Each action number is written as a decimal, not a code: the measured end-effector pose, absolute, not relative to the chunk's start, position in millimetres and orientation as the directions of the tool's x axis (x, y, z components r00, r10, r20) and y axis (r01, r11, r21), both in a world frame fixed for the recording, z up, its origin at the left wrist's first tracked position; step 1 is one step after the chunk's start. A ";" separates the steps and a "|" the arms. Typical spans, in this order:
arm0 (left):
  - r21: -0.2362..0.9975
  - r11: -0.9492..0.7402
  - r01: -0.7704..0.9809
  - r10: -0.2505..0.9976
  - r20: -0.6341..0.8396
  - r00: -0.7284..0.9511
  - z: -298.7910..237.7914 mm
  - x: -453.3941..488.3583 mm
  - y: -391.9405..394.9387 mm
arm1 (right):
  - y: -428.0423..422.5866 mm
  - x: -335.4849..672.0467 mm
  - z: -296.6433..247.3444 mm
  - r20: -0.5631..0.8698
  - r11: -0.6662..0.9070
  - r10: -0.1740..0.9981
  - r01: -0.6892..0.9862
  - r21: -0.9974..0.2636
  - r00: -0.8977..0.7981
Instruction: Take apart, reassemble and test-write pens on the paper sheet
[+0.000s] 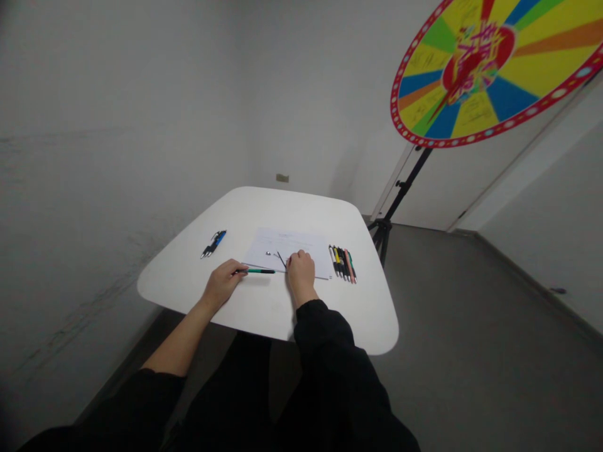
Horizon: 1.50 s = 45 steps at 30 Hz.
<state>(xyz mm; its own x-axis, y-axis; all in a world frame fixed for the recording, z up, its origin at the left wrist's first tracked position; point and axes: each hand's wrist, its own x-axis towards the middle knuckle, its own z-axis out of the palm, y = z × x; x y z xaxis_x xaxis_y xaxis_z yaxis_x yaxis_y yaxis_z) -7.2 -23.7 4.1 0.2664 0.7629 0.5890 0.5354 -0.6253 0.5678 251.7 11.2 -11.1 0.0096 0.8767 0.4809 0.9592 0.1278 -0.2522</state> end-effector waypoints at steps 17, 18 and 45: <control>0.580 -0.605 0.546 0.778 0.575 0.252 3.8 -7.0 -23.9 | 11.1 254.3 -14.1 0.527 0.166 0.849 0.969 -0.184 -0.046; 0.581 -0.605 0.544 0.778 0.575 0.251 4.2 -6.9 -24.2 | 11.5 254.2 -14.3 0.528 0.165 0.848 0.968 -0.190 -0.041; 0.677 -0.511 0.529 0.828 0.554 0.091 4.9 -8.8 -20.4 | -16.2 251.0 -7.0 0.431 0.409 0.902 0.285 -0.867 0.018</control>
